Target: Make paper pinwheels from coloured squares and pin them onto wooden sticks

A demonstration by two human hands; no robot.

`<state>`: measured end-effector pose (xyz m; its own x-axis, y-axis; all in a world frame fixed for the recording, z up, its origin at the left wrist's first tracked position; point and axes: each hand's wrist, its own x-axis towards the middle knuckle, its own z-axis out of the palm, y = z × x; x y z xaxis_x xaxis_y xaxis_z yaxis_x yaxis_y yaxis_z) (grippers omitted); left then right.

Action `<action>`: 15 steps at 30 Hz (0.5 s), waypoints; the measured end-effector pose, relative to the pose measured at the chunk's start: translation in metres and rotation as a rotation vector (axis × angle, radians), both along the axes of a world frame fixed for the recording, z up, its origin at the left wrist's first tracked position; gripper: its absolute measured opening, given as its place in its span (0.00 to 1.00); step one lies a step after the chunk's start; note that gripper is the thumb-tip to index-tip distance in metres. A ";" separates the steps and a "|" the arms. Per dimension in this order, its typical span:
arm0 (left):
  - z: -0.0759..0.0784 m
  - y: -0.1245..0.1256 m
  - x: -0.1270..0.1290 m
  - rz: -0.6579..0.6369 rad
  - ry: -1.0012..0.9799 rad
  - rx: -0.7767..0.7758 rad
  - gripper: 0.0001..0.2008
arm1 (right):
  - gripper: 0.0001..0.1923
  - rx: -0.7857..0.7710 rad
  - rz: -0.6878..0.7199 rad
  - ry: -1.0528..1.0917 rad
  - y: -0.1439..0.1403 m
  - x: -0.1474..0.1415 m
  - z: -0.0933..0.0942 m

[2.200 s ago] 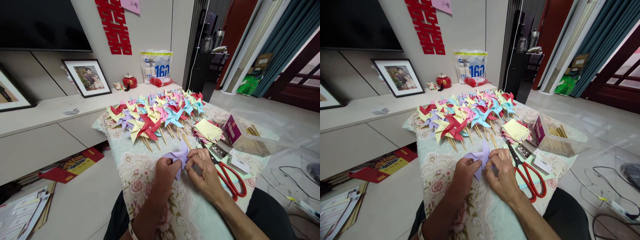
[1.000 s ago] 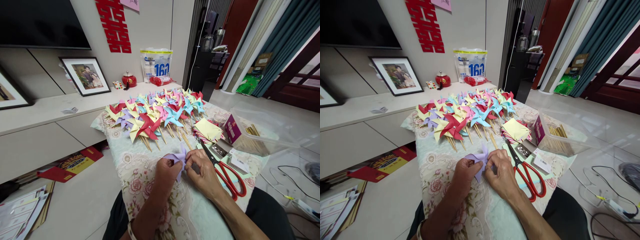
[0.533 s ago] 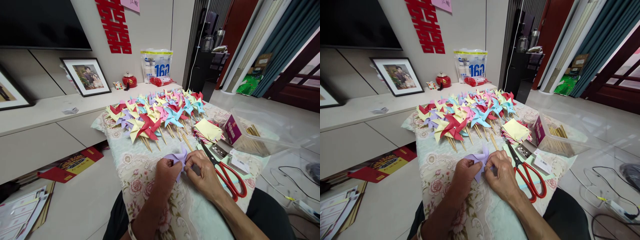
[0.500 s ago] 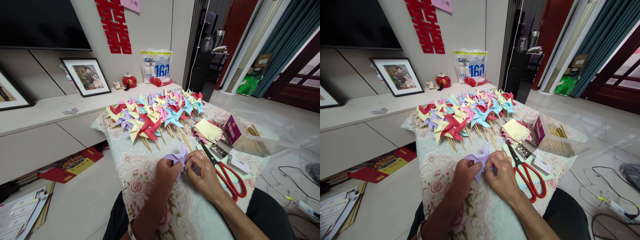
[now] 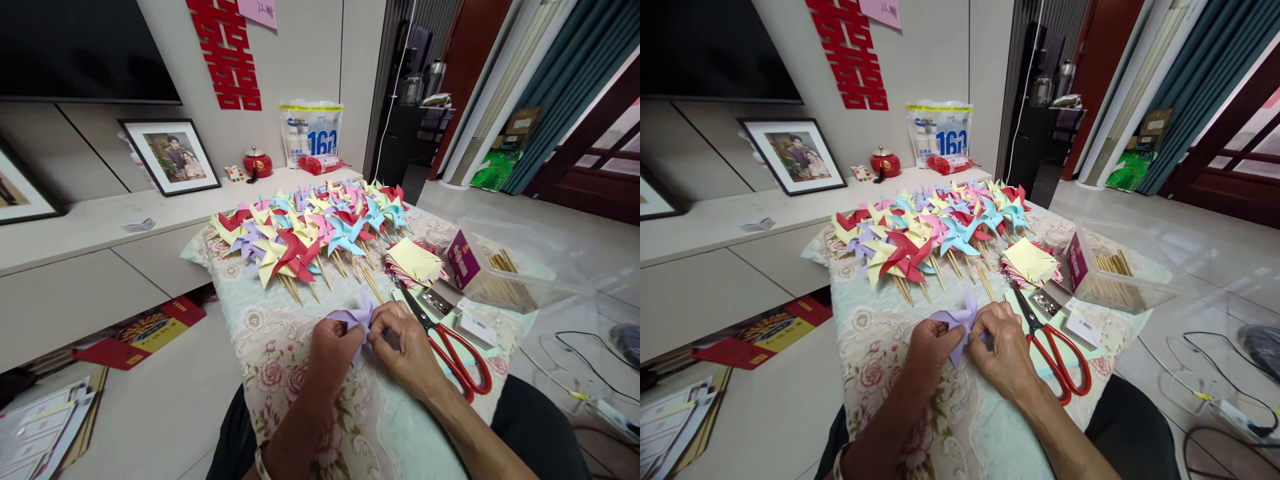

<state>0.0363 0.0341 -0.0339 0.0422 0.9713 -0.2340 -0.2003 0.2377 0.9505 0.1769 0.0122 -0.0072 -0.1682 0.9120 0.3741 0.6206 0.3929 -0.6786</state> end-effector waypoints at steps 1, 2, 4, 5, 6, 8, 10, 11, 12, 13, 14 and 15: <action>0.000 0.000 0.000 0.005 0.007 -0.006 0.05 | 0.10 0.003 0.001 -0.001 0.000 -0.001 0.000; 0.001 0.000 0.000 0.012 0.012 -0.009 0.05 | 0.10 0.003 0.001 -0.001 -0.001 -0.001 0.001; 0.005 -0.001 -0.001 0.018 0.001 -0.014 0.05 | 0.09 0.005 0.002 0.008 -0.002 -0.003 0.003; 0.007 -0.001 -0.002 0.019 -0.012 -0.020 0.05 | 0.07 0.009 0.003 0.017 -0.002 -0.002 0.005; 0.009 -0.001 -0.002 0.025 -0.027 -0.031 0.05 | 0.05 0.015 0.000 0.024 -0.002 0.000 0.008; 0.014 -0.002 -0.003 0.061 -0.064 -0.061 0.07 | 0.03 0.041 -0.024 0.029 -0.002 0.009 0.016; 0.018 -0.002 -0.003 0.110 -0.102 -0.090 0.10 | 0.05 0.080 -0.088 0.012 0.000 0.027 0.025; 0.020 -0.002 -0.004 0.127 -0.119 -0.101 0.10 | 0.06 0.094 -0.139 -0.004 0.001 0.039 0.029; 0.021 -0.002 -0.004 0.136 -0.133 -0.107 0.10 | 0.07 0.105 -0.195 -0.026 0.002 0.052 0.033; 0.021 -0.002 -0.004 0.137 -0.144 -0.110 0.09 | 0.07 0.107 -0.259 -0.068 0.003 0.065 0.037; 0.022 -0.002 -0.005 0.138 -0.153 -0.112 0.09 | 0.07 0.083 -0.312 -0.123 0.004 0.078 0.040; 0.022 -0.001 -0.005 0.141 -0.161 -0.112 0.08 | 0.07 0.059 -0.357 -0.191 0.006 0.089 0.043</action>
